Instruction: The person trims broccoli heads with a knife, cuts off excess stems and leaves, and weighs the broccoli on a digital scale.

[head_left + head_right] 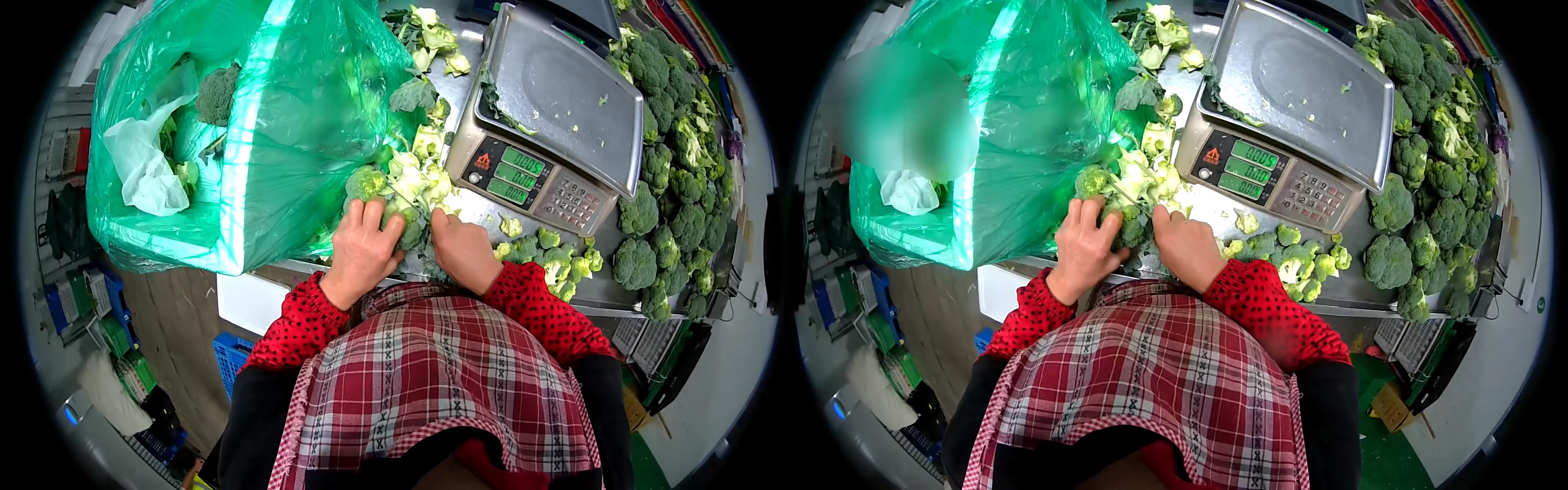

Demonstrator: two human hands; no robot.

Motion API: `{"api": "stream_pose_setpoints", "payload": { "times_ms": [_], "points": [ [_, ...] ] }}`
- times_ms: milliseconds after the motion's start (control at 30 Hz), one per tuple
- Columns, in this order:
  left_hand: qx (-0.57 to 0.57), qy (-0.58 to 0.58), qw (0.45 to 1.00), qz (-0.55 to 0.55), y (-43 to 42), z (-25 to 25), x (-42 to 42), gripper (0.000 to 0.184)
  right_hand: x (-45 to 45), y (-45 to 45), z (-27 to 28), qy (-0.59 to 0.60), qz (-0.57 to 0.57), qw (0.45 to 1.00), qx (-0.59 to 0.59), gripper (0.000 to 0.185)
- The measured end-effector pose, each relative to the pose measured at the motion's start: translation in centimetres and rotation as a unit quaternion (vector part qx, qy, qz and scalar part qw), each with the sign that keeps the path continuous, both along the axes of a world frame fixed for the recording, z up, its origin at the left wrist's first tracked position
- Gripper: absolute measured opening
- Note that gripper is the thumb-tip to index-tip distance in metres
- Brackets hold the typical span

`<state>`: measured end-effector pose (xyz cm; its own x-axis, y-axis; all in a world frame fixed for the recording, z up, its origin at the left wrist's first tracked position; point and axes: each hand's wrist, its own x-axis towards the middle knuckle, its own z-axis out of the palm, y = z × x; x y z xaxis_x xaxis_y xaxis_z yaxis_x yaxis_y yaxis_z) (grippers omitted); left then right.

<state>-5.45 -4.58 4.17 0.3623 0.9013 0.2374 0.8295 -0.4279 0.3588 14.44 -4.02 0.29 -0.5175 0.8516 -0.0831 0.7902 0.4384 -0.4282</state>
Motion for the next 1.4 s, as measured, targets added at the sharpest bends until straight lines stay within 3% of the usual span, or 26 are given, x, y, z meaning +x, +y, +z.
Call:
{"api": "stream_pose_setpoints", "payload": {
  "times_ms": [200, 267, 300, 333, 400, 467, 533, 600, 633, 667, 733, 800, 833, 900, 933, 967, 1033, 1067, 1100, 1133, 1200, 1233, 1267, 1333, 1367, 1400],
  "points": [
    [-0.014, -0.003, 1.000, 0.017, 0.0, -0.6, -0.1, 0.060, -0.6, 2.0, -0.3, -0.035, 0.021, 0.999, -0.025, 0.019],
    [-0.005, 0.014, 1.000, -0.021, -0.1, -0.8, 0.0, 0.060, -0.8, 2.7, -1.5, -0.080, 0.055, 0.993, -0.066, 0.022],
    [0.015, 0.034, 0.998, -0.041, -0.8, -1.5, 0.4, 0.061, -0.5, 3.1, -2.4, -0.046, 0.090, 0.990, -0.096, 0.023],
    [0.013, 0.014, 0.999, -0.028, -0.8, -0.7, 0.2, 0.052, -0.5, 4.1, -1.6, -0.039, 0.075, 0.993, -0.087, 0.023],
    [0.002, 0.006, 0.999, 0.038, -1.1, -0.3, -0.7, 0.059, -0.5, 5.3, 0.6, -0.054, 0.084, 0.971, -0.218, 0.025],
    [0.064, -0.060, 0.993, 0.076, -1.6, -0.6, -2.6, 0.057, 2.2, 6.4, 1.6, 0.094, 0.053, 0.940, -0.324, 0.021],
    [0.088, -0.120, 0.986, 0.079, -3.2, -0.3, -4.5, 0.062, 4.1, 5.3, 2.2, 0.135, 0.001, 0.948, -0.288, 0.022],
    [0.122, -0.161, 0.977, 0.064, -3.9, 1.4, -4.6, 0.065, 3.3, 3.6, 2.4, 0.095, 0.020, 0.988, -0.118, 0.025],
    [0.125, -0.159, 0.977, 0.060, -3.7, 1.9, -4.5, 0.065, 2.6, 3.5, 3.6, 0.196, -0.004, 0.971, -0.136, 0.029],
    [0.123, -0.201, 0.970, 0.061, -3.8, 2.2, -4.2, 0.068, 2.0, 3.7, 4.7, 0.196, -0.004, 0.971, -0.135, 0.029],
    [0.123, -0.244, 0.960, 0.055, -3.6, 2.9, -3.7, 0.072, 1.5, 4.0, 6.5, 0.370, -0.053, 0.924, -0.073, 0.035],
    [0.070, -0.349, 0.934, 0.040, -2.8, 3.5, -3.5, 0.076, 1.9, 4.2, 7.4, 0.395, -0.042, 0.915, -0.066, 0.042],
    [0.067, -0.359, 0.930, 0.028, -2.5, 3.8, -3.4, 0.075, 2.1, 4.1, 8.4, 0.401, -0.070, 0.895, -0.182, 0.042],
    [0.056, -0.378, 0.924, 0.017, -1.9, 3.8, -3.3, 0.074, 3.2, 4.4, 9.2, 0.417, -0.134, 0.781, -0.445, 0.046],
    [0.041, -0.395, 0.918, 0.013, -1.7, 3.8, -3.2, 0.074, 3.4, 4.2, 8.9, 0.419, -0.133, 0.781, -0.444, 0.046],
    [-0.012, -0.434, 0.900, 0.036, -1.6, 3.0, -3.4, 0.077, 3.4, 3.7, 8.2, 0.475, -0.130, 0.739, -0.459, 0.046],
    [-0.212, -0.607, 0.758, 0.110, -1.4, 3.7, -2.4, 0.078, 3.3, 2.7, 8.0, 0.567, -0.146, 0.655, -0.477, 0.041],
    [-0.278, -0.668, 0.677, 0.130, -1.2, 4.3, -1.7, 0.078, 3.4, 2.3, 7.9, 0.569, -0.145, 0.655, -0.476, 0.041],
    [-0.300, -0.698, 0.637, 0.128, -1.0, 3.8, -1.5, 0.075, 3.7, 2.0, 7.5, 0.589, -0.158, 0.643, -0.463, 0.038],
    [-0.300, -0.698, 0.637, 0.127, -0.8, 3.5, -1.4, 0.075, 4.0, 1.9, 7.4, 0.609, -0.171, 0.631, -0.449, 0.035],
    [-0.394, -0.784, 0.463, 0.127, 0.2, 3.5, 0.2, 0.073, 4.5, 2.0, 7.5, 0.598, -0.180, 0.658, -0.421, 0.039],
    [-0.391, -0.762, 0.481, 0.186, 1.0, 4.1, 1.8, 0.069, 4.6, 2.1, 7.2, 0.553, -0.203, 0.739, -0.326, 0.041],
    [-0.394, -0.764, 0.480, 0.175, 2.1, 4.1, 2.4, 0.069, 4.9, 2.4, 7.5, 0.541, -0.245, 0.753, -0.283, 0.045],
    [-0.454, -0.739, 0.489, 0.089, 5.0, 4.6, 4.2, 0.056, 5.8, 3.3, 8.1, 0.520, -0.312, 0.767, -0.211, 0.045],
    [-0.436, -0.709, 0.546, 0.101, 6.5, 5.4, 6.0, 0.052, 6.8, 4.2, 8.1, 0.541, -0.321, 0.755, -0.185, 0.044],
    [-0.469, -0.695, 0.544, 0.032, 8.4, 5.3, 6.5, 0.055, 8.0, 5.4, 8.2, 0.561, -0.329, 0.743, -0.159, 0.042]
  ]
}}
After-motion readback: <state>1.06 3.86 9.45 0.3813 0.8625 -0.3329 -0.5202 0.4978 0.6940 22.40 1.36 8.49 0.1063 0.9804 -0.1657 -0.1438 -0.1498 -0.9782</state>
